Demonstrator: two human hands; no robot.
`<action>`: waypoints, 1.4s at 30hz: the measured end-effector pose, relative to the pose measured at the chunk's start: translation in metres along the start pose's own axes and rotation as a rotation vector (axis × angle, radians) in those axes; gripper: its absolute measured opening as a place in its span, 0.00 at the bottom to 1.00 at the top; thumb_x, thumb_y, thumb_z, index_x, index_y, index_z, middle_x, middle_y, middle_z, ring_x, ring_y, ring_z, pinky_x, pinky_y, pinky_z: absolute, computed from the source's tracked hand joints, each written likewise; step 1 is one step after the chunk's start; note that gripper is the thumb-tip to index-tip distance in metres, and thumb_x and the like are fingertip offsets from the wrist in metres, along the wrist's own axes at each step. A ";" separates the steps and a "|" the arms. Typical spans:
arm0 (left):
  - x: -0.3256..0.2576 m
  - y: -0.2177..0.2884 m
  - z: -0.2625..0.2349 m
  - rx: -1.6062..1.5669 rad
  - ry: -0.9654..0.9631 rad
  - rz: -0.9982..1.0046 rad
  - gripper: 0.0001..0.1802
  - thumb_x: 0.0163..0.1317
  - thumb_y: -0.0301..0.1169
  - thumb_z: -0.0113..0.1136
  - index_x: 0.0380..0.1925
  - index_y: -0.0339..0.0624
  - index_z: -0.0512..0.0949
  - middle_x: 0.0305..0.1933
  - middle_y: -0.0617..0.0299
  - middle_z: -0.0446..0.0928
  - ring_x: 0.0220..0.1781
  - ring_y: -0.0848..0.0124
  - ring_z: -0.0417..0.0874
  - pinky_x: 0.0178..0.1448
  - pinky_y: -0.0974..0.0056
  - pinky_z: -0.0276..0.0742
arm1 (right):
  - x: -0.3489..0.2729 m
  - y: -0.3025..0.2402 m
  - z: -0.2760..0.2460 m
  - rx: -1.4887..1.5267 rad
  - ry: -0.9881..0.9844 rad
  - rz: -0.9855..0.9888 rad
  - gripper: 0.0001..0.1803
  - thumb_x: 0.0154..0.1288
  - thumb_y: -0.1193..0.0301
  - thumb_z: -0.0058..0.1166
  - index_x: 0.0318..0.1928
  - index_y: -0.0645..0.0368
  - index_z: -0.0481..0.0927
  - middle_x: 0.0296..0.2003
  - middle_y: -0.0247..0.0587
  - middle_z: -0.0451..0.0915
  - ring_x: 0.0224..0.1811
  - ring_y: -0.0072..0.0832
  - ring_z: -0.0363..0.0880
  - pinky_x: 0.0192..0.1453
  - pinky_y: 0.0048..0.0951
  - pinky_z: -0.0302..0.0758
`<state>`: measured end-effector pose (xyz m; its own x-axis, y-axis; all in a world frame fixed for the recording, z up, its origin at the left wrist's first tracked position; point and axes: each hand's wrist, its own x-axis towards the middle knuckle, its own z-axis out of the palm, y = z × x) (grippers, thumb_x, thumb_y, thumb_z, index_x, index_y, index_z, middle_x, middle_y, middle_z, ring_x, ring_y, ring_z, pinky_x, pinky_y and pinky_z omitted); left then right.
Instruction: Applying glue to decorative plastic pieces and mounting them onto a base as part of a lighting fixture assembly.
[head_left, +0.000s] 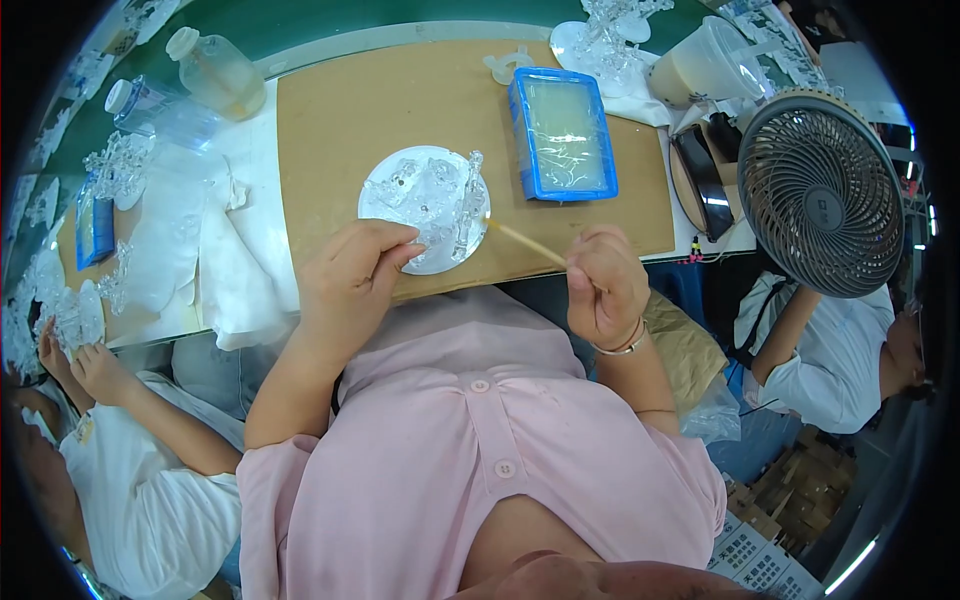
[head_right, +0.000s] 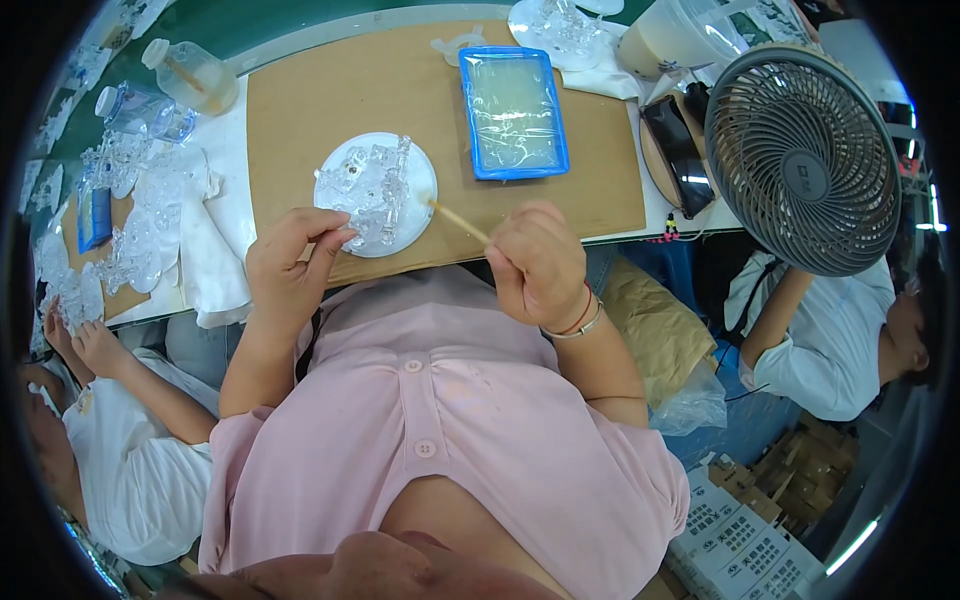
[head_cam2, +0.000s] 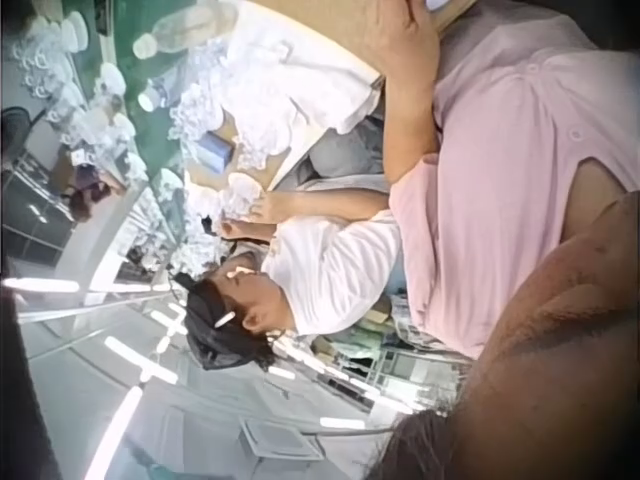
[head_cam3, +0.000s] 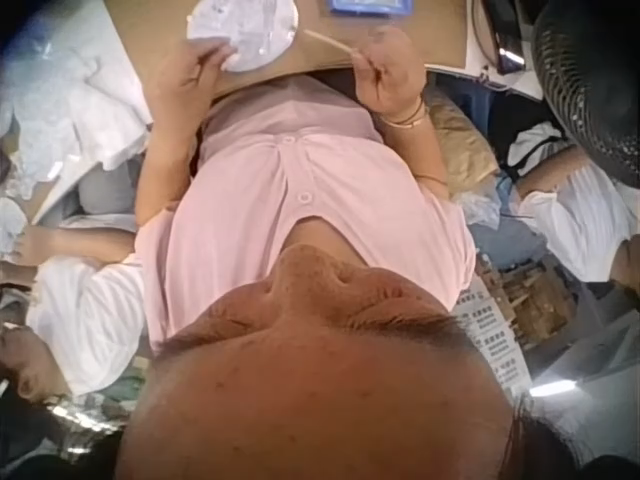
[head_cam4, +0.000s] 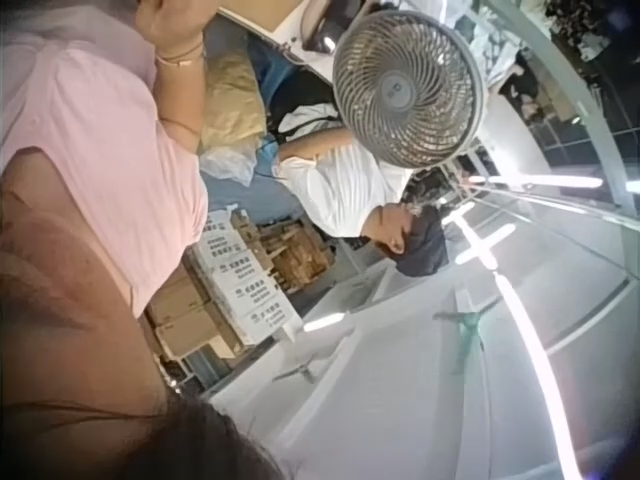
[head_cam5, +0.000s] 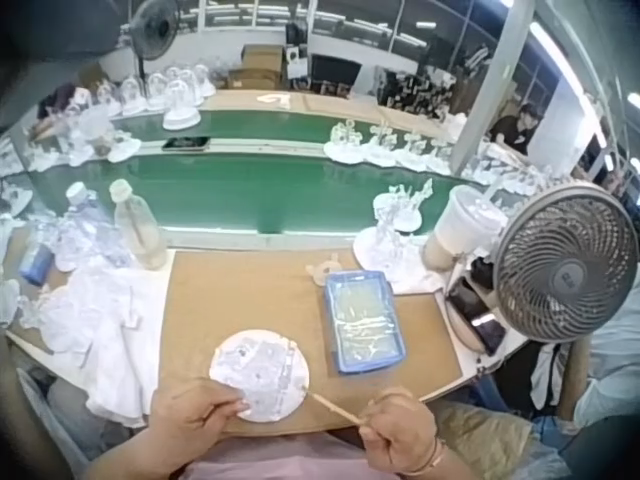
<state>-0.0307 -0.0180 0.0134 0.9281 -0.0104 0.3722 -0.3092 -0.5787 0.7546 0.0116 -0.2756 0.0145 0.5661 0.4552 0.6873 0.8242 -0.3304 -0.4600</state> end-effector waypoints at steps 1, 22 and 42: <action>-0.001 -0.001 0.000 0.000 0.006 0.017 0.07 0.52 0.20 0.68 0.32 0.36 0.81 0.32 0.57 0.82 0.32 0.68 0.83 0.36 0.69 0.78 | 0.001 -0.003 0.000 0.039 -0.019 0.008 0.04 0.61 0.82 0.50 0.36 0.62 0.71 0.26 0.43 0.77 0.26 0.38 0.74 0.40 0.39 0.75; 0.001 0.002 0.011 -0.024 -0.002 0.055 0.07 0.51 0.20 0.69 0.30 0.36 0.81 0.31 0.57 0.82 0.32 0.66 0.83 0.36 0.67 0.78 | -0.002 -0.019 0.002 0.084 -0.115 -0.036 0.05 0.62 0.80 0.51 0.38 0.61 0.71 0.25 0.42 0.77 0.24 0.37 0.74 0.39 0.42 0.77; 0.007 0.010 0.004 -0.020 -0.098 0.012 0.09 0.52 0.18 0.66 0.34 0.37 0.81 0.34 0.57 0.81 0.33 0.67 0.82 0.37 0.68 0.79 | -0.008 -0.013 -0.006 0.029 0.002 0.102 0.05 0.64 0.76 0.50 0.30 0.61 0.72 0.22 0.40 0.76 0.25 0.34 0.75 0.40 0.35 0.75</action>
<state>-0.0263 -0.0268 0.0216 0.9398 -0.0973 0.3276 -0.3236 -0.5617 0.7614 -0.0033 -0.2801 0.0184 0.6469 0.4186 0.6374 0.7626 -0.3505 -0.5437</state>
